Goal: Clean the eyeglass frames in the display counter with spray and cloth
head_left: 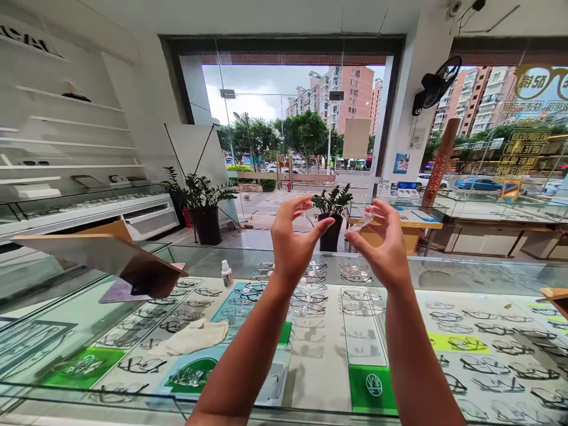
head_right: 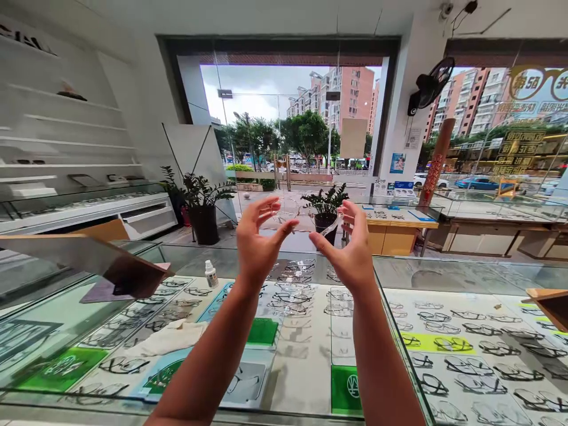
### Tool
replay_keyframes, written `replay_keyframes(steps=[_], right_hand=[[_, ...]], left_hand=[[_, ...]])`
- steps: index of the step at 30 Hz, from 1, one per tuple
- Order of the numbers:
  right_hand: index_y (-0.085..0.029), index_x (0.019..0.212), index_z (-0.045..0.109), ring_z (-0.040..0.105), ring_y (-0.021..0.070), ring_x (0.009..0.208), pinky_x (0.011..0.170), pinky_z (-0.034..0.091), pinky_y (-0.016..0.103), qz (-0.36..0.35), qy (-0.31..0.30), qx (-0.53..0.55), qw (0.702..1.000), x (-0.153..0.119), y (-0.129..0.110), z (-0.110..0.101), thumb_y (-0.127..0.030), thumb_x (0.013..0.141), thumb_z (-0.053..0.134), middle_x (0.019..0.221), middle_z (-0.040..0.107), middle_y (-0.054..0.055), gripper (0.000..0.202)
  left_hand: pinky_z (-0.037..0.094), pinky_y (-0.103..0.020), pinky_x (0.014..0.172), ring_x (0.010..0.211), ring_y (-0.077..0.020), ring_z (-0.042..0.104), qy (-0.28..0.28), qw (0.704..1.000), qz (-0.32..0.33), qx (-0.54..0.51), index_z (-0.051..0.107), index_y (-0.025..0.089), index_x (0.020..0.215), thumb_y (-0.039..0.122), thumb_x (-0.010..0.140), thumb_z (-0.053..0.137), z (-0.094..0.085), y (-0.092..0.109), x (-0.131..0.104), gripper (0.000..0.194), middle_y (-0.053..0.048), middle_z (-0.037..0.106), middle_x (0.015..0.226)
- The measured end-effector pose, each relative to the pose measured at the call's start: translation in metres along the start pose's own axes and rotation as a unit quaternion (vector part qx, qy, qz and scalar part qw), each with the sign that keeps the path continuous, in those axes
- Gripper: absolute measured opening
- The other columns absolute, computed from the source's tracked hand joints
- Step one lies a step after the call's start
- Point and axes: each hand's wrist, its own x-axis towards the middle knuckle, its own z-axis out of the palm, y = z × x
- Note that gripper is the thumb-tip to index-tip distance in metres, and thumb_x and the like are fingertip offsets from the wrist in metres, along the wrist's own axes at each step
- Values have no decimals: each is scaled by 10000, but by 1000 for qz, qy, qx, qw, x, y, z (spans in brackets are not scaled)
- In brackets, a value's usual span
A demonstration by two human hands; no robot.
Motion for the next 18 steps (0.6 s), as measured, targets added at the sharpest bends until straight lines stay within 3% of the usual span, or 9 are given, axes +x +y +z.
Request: replay_keyframes(steps=[3,9,14,18], right_hand=[[-320,1444,574,589,329,1306,1111,494,526,-1,-3,-5,1000,0,5,10,-417,745,930,1408,634,107,790],[-307,1259,693,632,318,1159,1074,505,536,23,-10,9,1000,-2,12,22,-424,791,897,1189,689,85,523],[-303,1317,653,569,331,1249,975,570,481,36,48,-51,997,-7,13,27,-496,752,915,1379,582,111,652],[-315,1409,610,659,301,1116,845,622,440,49,54,-38,997,-10,13,27,-491,769,904,1406,589,127,725]], left_hand=[[604,-431,994,1105,-230,695,22,1000,-15,-4,660,285,1307,462,845,874,1,-5,-10,539,-81,691,1240],[620,-419,1006,1066,-215,691,9,999,-30,-36,658,286,1293,423,804,914,2,-26,-25,569,-68,656,1209],[636,-400,979,990,-190,696,35,997,-47,-57,649,253,1272,433,824,897,4,-37,-27,542,-67,648,1137],[640,-388,964,979,-185,703,48,994,-72,-73,665,242,1247,420,795,923,3,-36,-26,550,-69,661,1128]])
